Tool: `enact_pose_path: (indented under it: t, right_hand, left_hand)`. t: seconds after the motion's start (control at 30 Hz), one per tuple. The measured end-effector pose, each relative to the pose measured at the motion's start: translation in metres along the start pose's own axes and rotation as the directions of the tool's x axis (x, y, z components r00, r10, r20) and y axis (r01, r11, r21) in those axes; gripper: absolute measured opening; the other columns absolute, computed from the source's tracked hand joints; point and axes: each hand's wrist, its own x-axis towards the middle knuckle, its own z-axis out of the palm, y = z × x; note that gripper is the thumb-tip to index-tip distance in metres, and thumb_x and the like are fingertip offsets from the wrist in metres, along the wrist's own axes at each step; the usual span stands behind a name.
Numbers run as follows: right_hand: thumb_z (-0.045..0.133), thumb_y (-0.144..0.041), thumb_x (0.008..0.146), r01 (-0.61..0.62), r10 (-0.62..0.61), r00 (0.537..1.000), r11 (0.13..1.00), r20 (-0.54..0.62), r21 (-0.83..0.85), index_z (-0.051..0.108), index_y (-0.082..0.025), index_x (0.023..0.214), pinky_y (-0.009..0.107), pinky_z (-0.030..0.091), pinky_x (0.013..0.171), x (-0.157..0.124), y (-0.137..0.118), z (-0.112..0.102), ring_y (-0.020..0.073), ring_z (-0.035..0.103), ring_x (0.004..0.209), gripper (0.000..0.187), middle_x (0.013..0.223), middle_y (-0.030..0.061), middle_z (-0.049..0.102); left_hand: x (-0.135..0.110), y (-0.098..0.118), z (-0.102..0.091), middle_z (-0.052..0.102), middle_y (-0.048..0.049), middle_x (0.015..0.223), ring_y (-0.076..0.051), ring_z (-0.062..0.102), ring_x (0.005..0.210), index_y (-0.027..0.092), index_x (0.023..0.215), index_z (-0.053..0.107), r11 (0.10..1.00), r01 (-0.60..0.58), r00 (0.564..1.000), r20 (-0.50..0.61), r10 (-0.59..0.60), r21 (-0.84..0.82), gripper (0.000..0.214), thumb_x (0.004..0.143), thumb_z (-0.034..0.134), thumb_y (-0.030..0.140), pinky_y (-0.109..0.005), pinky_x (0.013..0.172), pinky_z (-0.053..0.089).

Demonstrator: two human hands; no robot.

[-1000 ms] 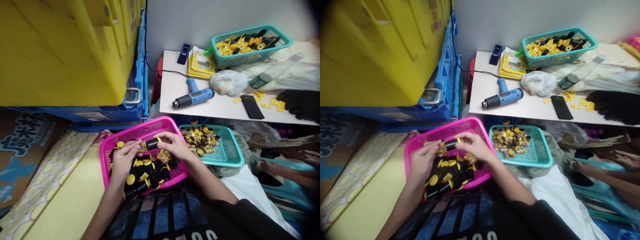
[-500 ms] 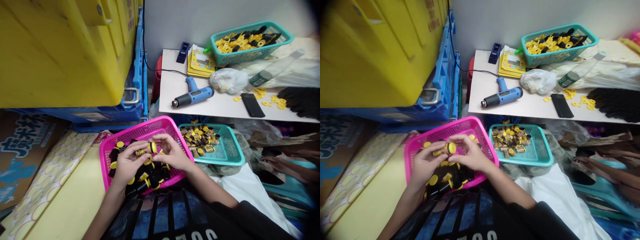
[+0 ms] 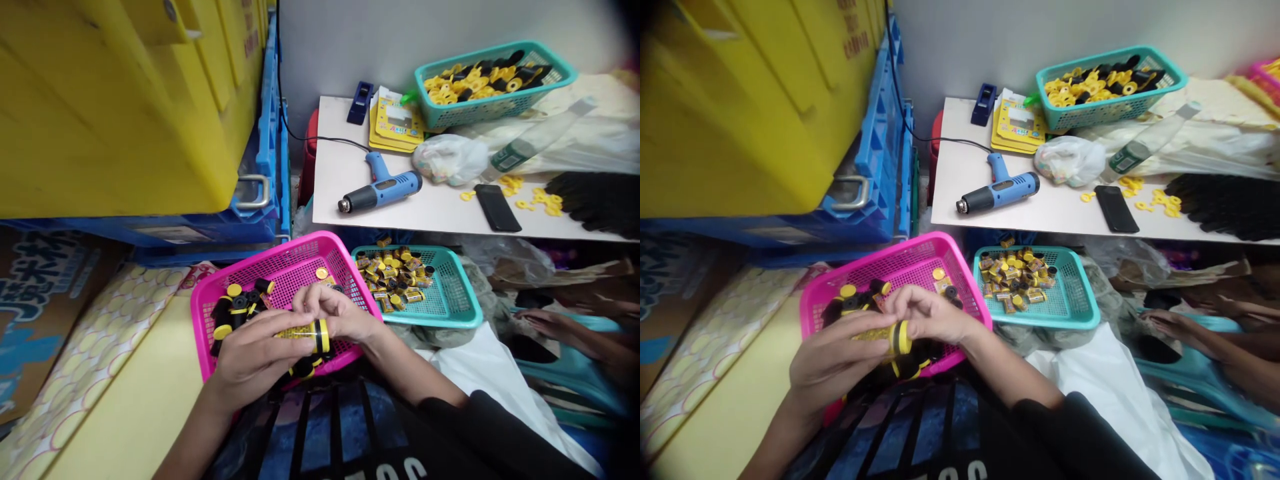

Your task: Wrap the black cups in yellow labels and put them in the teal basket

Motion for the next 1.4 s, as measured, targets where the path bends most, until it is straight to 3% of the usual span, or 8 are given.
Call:
enact_pose_path:
  t: [0.13, 0.27, 0.53, 0.8, 1.0, 1.1, 1.27, 1.4]
  right_hand:
    - [0.078, -0.052, 0.07, -0.077, 0.076, 0.996, 0.997, -0.055, -0.013, 0.056, -0.019, 0.096, 0.021, 0.042, 0.068, -0.003, 0.007, -0.006, 0.0103, 0.054, 0.077, 0.047, 0.09, 0.0003, 0.056]
    - [0.073, -0.061, 0.071, -0.11, 0.11, 0.985, 0.994, -0.135, 0.001, 0.056, -0.018, 0.113, 0.031, 0.045, 0.088, -0.002, 0.013, -0.004, 0.0182, 0.06, 0.101, 0.063, 0.111, 0.0075, 0.06]
    - [0.079, -0.061, 0.062, -0.138, 0.15, 0.971, 0.988, -0.187, 0.075, 0.061, -0.017, 0.103, 0.029, 0.048, 0.08, 0.003, 0.024, -0.004, 0.0159, 0.064, 0.086, 0.063, 0.097, 0.005, 0.067]
    - [0.074, -0.06, 0.07, -0.079, 0.049, 0.963, 0.991, -0.265, -0.105, 0.062, -0.019, 0.103, 0.029, 0.045, 0.086, -0.002, 0.036, -0.013, 0.0162, 0.061, 0.092, 0.054, 0.097, 0.0025, 0.064]
    - [0.058, -0.062, 0.084, -0.041, 0.001, 0.952, 0.991, -0.305, -0.126, 0.058, -0.021, 0.117, 0.033, 0.045, 0.09, -0.006, 0.032, -0.005, 0.0185, 0.059, 0.103, 0.053, 0.116, 0.0071, 0.061]
    - [0.067, -0.058, 0.079, -0.048, 0.022, 0.96, 0.995, -0.28, -0.085, 0.056, -0.021, 0.119, 0.033, 0.045, 0.091, -0.006, 0.03, -0.002, 0.0187, 0.06, 0.102, 0.055, 0.114, 0.007, 0.061]
    - [0.076, -0.056, 0.071, -0.053, 0.047, 0.956, 0.998, -0.289, -0.013, 0.059, -0.021, 0.107, 0.028, 0.045, 0.085, -0.002, 0.034, 0.0, 0.0162, 0.059, 0.097, 0.053, 0.106, 0.004, 0.061]
    - [0.077, -0.056, 0.069, -0.066, 0.059, 0.953, 0.998, -0.298, -0.014, 0.058, -0.021, 0.104, 0.027, 0.046, 0.081, 0.001, 0.042, -0.003, 0.014, 0.058, 0.089, 0.053, 0.1, 0.0015, 0.059]
  left_hand:
    - [-0.007, -0.004, 0.011, 0.075, -0.0077, 0.106, -0.019, 0.073, 0.093, 0.025, 0.1, 0.072, 0.978, 0.186, 0.979, -0.066, -0.193, -0.098, 0.029, 0.075, 0.075, 0.011, -0.03, 0.083, 0.059]
    - [-0.012, -0.007, 0.023, 0.076, -0.007, 0.103, -0.022, 0.071, 0.099, 0.024, 0.1, 0.071, 0.924, 0.337, 0.909, -0.192, -0.369, -0.181, 0.033, 0.07, 0.081, 0.016, -0.036, 0.089, 0.058]
    - [-0.009, -0.008, 0.025, 0.078, -0.0031, 0.097, -0.02, 0.073, 0.095, 0.025, 0.099, 0.073, 0.927, 0.357, 0.901, -0.219, -0.374, -0.116, 0.033, 0.068, 0.082, 0.016, -0.033, 0.087, 0.059]
    - [-0.02, -0.018, 0.039, 0.077, -0.0037, 0.096, -0.02, 0.073, 0.091, 0.024, 0.097, 0.074, 0.927, 0.372, 0.893, -0.256, -0.371, -0.046, 0.029, 0.07, 0.08, 0.018, -0.033, 0.085, 0.059]
    - [-0.018, -0.018, 0.045, 0.077, -0.0037, 0.094, -0.02, 0.073, 0.086, 0.023, 0.098, 0.073, 0.826, 0.514, 0.769, -0.301, -0.563, -0.232, 0.03, 0.069, 0.081, 0.026, -0.03, 0.079, 0.059]
    - [-0.014, -0.014, 0.045, 0.077, -0.006, 0.098, -0.022, 0.073, 0.09, 0.02, 0.098, 0.073, 0.74, 0.552, 0.723, -0.223, -0.654, -0.384, 0.033, 0.067, 0.082, 0.028, -0.031, 0.08, 0.06]
    - [-0.014, -0.012, 0.046, 0.078, -0.0059, 0.094, -0.022, 0.073, 0.085, 0.019, 0.095, 0.075, 0.685, 0.628, 0.658, -0.216, -0.721, -0.37, 0.032, 0.064, 0.082, 0.027, -0.032, 0.078, 0.06]
    - [-0.014, -0.013, 0.048, 0.078, -0.0064, 0.096, -0.023, 0.073, 0.088, 0.02, 0.092, 0.075, 0.698, 0.637, 0.649, -0.26, -0.715, -0.328, 0.03, 0.064, 0.081, 0.026, -0.033, 0.08, 0.06]
